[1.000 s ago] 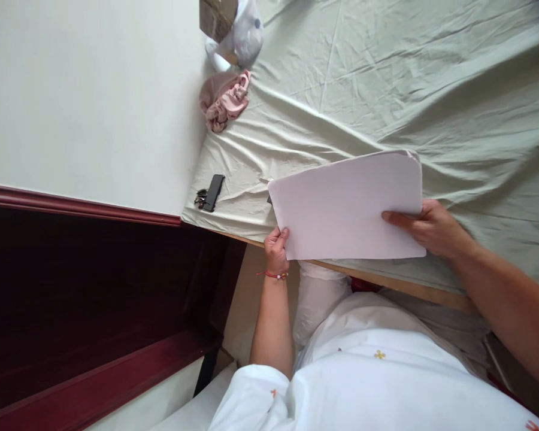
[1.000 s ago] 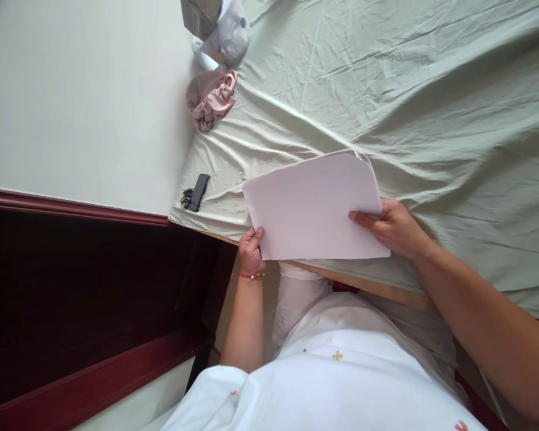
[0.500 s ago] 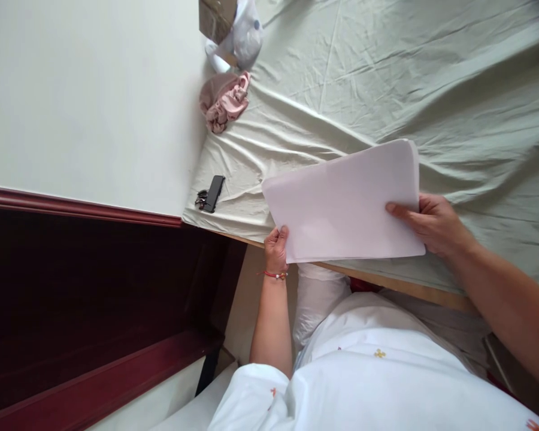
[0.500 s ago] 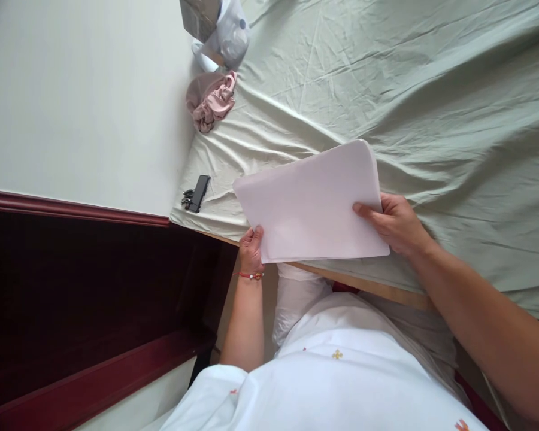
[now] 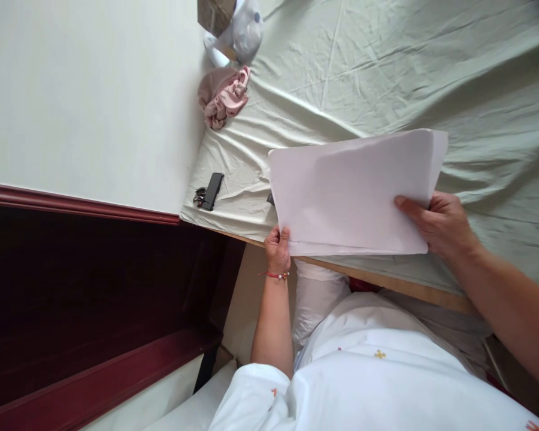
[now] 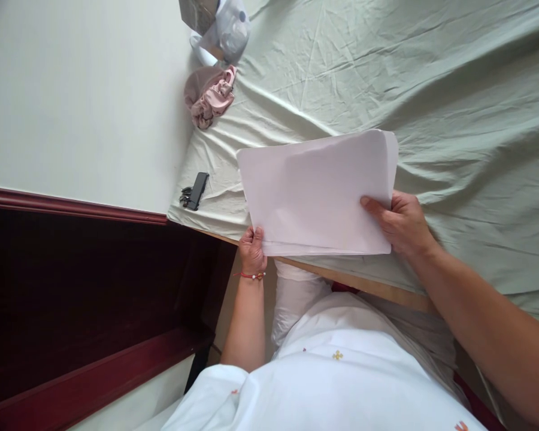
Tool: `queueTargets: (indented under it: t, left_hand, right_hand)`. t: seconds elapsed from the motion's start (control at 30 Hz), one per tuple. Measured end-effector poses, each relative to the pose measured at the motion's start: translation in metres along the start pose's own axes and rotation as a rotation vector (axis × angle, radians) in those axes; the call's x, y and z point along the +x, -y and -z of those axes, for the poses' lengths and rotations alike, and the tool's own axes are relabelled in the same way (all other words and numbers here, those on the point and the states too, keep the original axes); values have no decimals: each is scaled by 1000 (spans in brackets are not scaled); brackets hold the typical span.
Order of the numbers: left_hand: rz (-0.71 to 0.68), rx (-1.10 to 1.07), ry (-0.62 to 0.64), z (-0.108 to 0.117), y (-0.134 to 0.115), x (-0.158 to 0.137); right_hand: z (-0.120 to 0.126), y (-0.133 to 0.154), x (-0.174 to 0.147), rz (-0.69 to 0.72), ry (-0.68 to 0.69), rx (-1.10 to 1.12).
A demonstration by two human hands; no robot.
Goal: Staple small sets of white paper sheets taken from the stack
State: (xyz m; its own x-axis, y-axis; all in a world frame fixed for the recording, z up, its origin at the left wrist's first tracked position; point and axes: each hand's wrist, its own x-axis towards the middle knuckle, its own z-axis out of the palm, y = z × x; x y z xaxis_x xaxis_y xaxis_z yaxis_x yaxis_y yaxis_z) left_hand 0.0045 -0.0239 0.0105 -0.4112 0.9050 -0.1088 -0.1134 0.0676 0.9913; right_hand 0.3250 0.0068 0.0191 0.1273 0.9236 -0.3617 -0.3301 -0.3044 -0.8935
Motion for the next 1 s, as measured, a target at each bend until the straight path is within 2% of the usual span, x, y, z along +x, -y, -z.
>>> queueTargets:
  t: [0.17,0.4,0.6,0.83,1.0]
  left_hand:
    - [-5,-16,100,5,0,-2]
    - [-44,-17,-22,2,5,2]
    - [22,-38,29,3,1,-2]
    - [-48,-3,-44,1,6,1]
    - [-3,-40,16,2,1,-2]
  right_hand:
    - [-1,-1,2,43,-31,55]
    - [0,-4,4,48,-48,58]
    - [-1,-4,3,52,-46,90]
    - [-2,-3,3,58,-57,94]
    - [-2,-3,3,55,-68,97]
